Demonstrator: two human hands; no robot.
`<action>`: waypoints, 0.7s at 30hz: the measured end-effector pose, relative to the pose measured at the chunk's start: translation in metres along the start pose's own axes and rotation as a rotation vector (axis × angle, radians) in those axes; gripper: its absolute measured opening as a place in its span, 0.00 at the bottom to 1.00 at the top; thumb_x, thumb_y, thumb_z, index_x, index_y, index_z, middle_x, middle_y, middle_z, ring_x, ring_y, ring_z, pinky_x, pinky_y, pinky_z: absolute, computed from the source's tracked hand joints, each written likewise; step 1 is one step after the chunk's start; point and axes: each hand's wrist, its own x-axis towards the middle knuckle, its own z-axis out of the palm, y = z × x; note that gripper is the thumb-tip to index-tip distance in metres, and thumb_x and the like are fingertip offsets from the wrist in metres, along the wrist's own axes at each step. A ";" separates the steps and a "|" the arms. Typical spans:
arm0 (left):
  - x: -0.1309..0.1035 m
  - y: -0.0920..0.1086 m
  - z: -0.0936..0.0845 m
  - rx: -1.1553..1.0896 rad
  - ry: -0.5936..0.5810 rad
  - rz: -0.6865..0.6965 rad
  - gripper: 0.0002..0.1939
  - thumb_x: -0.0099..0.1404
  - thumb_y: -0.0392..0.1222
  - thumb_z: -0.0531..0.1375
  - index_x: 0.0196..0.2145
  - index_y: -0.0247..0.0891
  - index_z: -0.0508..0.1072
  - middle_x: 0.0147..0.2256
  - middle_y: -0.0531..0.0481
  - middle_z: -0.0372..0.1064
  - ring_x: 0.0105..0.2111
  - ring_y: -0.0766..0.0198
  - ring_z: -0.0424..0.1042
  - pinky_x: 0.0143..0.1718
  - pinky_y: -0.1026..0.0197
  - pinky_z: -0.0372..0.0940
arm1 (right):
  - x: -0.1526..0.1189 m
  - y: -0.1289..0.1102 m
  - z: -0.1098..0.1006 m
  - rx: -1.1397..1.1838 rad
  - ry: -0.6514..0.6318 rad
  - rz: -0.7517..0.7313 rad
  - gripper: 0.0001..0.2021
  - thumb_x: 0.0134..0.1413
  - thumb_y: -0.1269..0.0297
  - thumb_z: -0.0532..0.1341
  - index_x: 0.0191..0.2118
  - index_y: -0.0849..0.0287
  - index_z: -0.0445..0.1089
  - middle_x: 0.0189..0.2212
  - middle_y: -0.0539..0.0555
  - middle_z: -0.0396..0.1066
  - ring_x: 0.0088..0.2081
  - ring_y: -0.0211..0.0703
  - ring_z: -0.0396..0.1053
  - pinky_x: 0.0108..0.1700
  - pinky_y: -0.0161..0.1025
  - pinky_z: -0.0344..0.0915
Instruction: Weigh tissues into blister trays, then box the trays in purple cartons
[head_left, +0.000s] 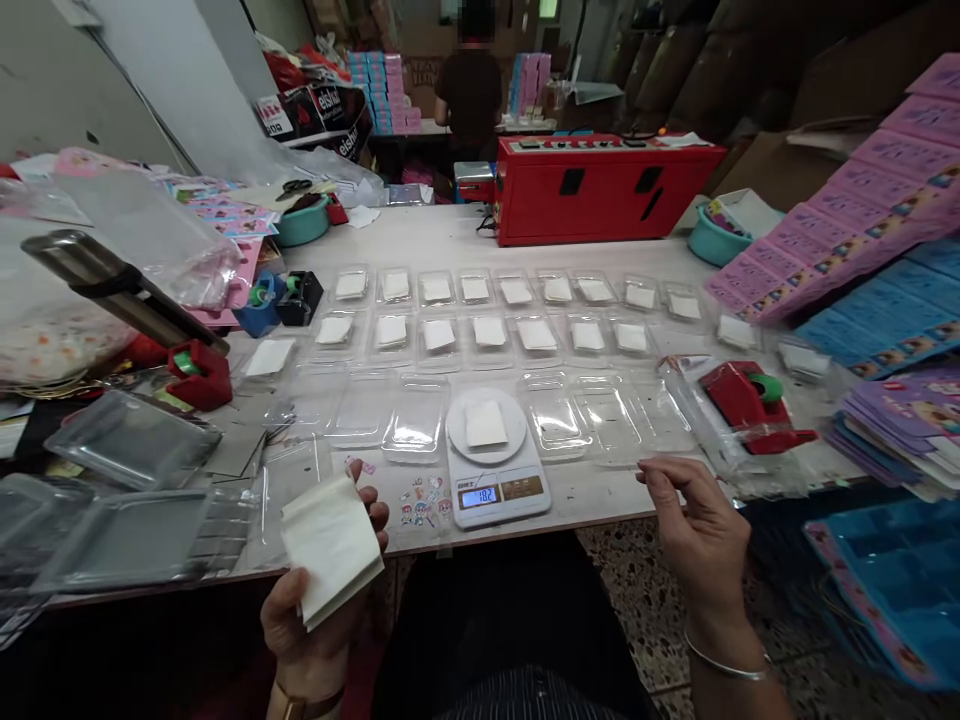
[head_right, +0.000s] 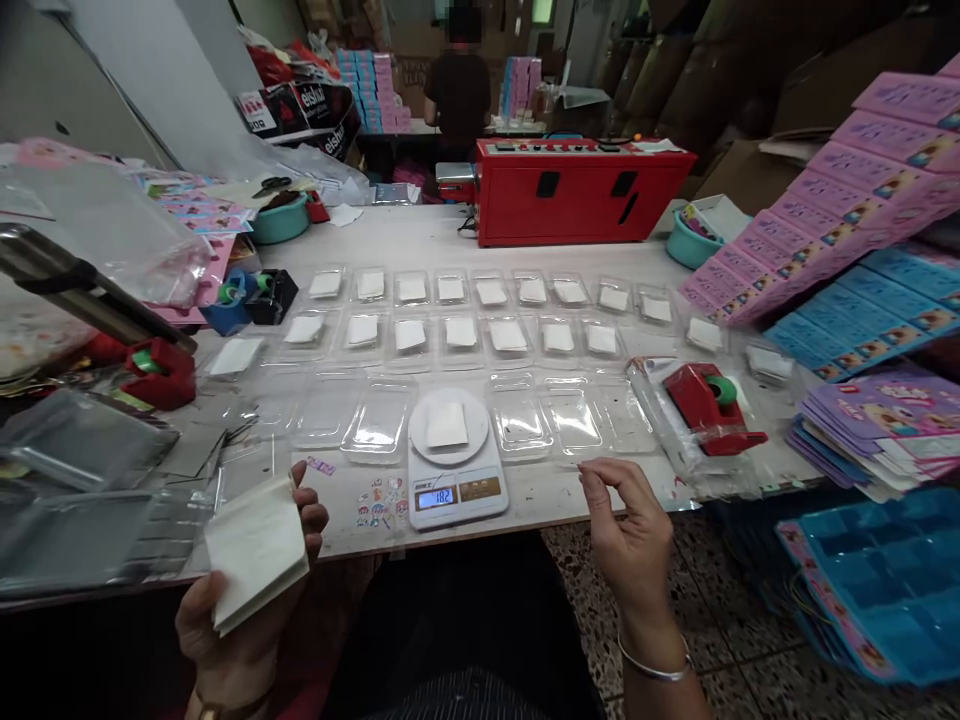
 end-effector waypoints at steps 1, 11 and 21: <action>0.000 -0.001 0.002 0.009 -0.015 -0.001 0.63 0.46 0.34 0.70 0.71 0.40 0.39 0.53 0.37 0.72 0.51 0.49 0.74 0.50 0.53 0.73 | 0.001 -0.001 -0.001 0.004 0.011 -0.011 0.06 0.62 0.62 0.62 0.35 0.56 0.75 0.33 0.52 0.72 0.39 0.46 0.71 0.44 0.44 0.67; 0.004 -0.011 0.001 0.004 -0.126 -0.104 0.55 0.54 0.34 0.68 0.71 0.46 0.42 0.58 0.39 0.71 0.54 0.51 0.73 0.55 0.54 0.69 | -0.001 0.000 0.001 0.003 -0.002 0.016 0.06 0.62 0.62 0.62 0.35 0.56 0.74 0.32 0.53 0.71 0.35 0.45 0.70 0.39 0.43 0.67; 0.014 -0.036 0.005 0.020 0.005 -0.227 0.39 0.52 0.39 0.70 0.61 0.45 0.67 0.53 0.44 0.75 0.47 0.52 0.78 0.49 0.57 0.73 | 0.010 -0.041 0.069 0.219 -0.489 -0.010 0.09 0.65 0.64 0.59 0.32 0.56 0.71 0.28 0.51 0.70 0.32 0.41 0.68 0.36 0.38 0.65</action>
